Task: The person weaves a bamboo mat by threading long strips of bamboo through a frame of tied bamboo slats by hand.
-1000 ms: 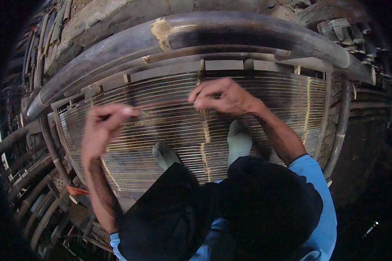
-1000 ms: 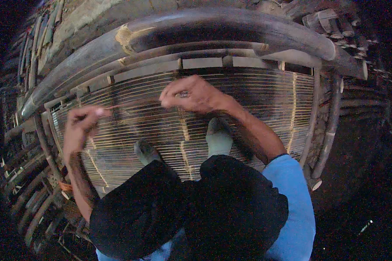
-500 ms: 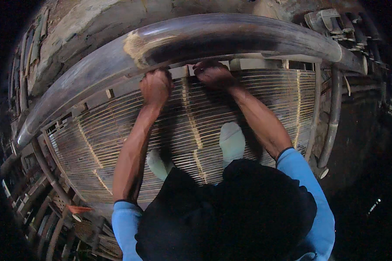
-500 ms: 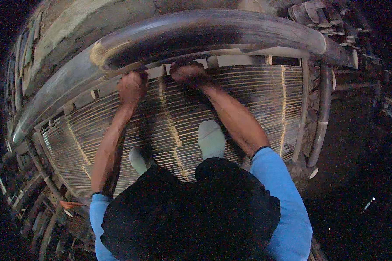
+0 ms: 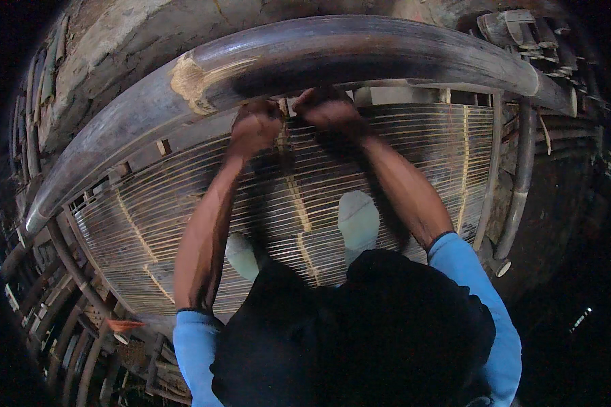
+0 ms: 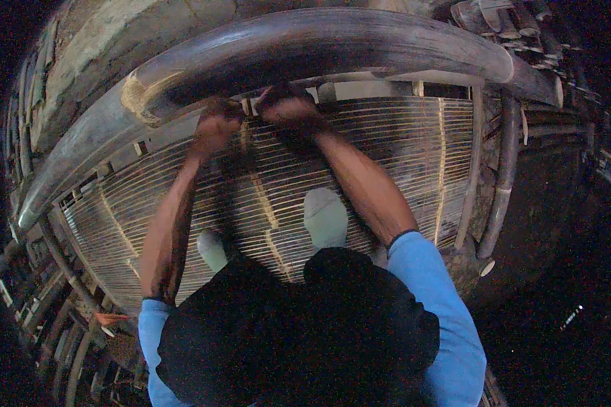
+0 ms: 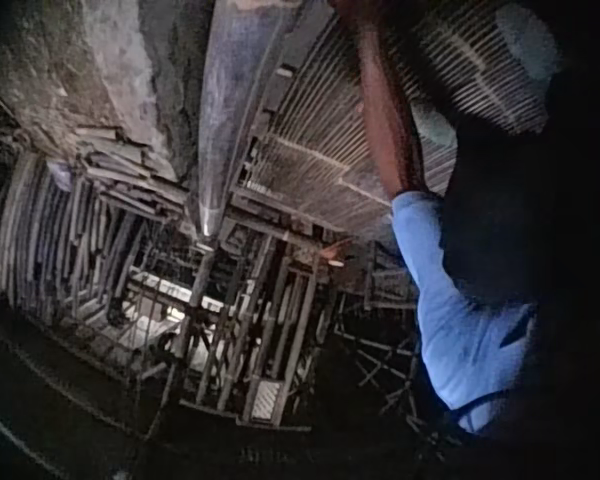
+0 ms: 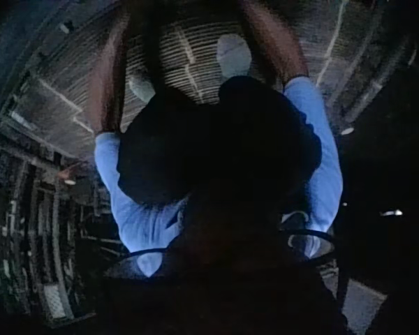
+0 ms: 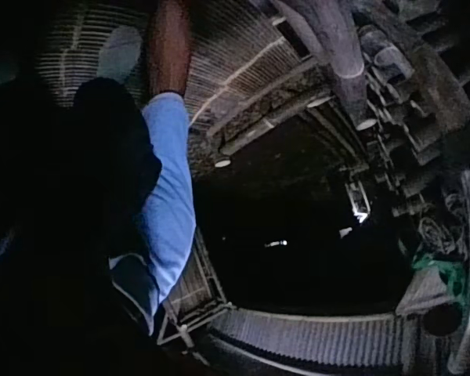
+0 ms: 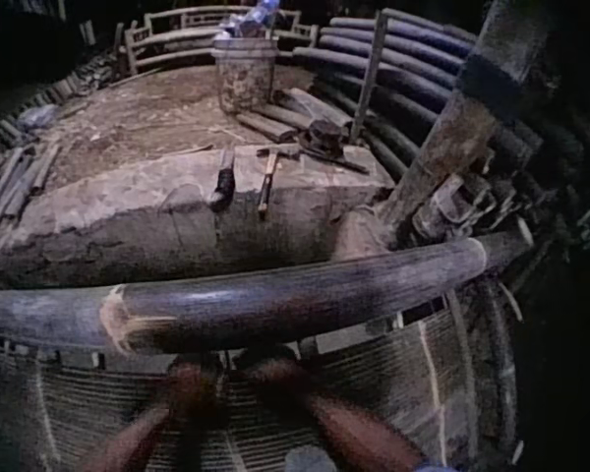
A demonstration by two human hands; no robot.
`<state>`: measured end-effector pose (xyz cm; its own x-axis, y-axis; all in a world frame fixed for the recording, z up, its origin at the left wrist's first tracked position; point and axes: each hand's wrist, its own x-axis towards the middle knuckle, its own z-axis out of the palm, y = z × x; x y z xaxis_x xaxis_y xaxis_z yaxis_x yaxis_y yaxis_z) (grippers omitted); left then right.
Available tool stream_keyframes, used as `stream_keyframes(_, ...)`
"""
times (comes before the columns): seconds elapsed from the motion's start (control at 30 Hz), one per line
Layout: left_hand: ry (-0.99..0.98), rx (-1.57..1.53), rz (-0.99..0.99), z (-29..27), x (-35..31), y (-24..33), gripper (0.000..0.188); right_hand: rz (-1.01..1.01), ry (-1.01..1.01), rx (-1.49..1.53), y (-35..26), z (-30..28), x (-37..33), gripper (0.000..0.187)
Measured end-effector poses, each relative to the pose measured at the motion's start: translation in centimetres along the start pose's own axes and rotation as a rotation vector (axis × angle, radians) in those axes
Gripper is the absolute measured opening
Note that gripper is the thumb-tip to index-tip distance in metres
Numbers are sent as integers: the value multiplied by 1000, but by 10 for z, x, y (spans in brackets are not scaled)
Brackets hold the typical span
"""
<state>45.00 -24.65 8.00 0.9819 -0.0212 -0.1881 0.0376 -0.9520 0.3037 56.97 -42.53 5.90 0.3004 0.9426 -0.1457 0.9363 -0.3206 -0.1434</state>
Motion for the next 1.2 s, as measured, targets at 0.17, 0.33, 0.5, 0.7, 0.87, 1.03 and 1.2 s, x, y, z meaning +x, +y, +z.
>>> stream_keyframes(0.17, 495, -334, -95, -37, -22, 55, 26, 297, 74, 988, 7, -68, -35, 22)
stream_keyframes(0.33, 373, -842, -215, -32, -42, 69, 25, -43, 57, 1251, 9, -75, -37, 15)
stream_keyframes(0.5, 631, -663, -41, -51, -80, 80, 18, 68, -74, 1061, 11, -85, -38, 38)
stream_keyframes(0.7, 751, -553, -195, -65, -143, 79, 10, -34, -161, 1199, -22, -83, -13, 18)
stream_keyframes(0.87, 204, -941, -624, -53, -240, 91, 17, 288, 90, 837, 13, -60, -40, 33)
stream_keyframes(1.03, -53, -1110, -1253, 21, -444, 65, 26, 385, -120, 813, 7, -54, -26, 51)
stream_keyframes(1.2, -663, -162, -950, -10, -442, 8, 31, 362, -85, 644, 16, -22, -33, 50)
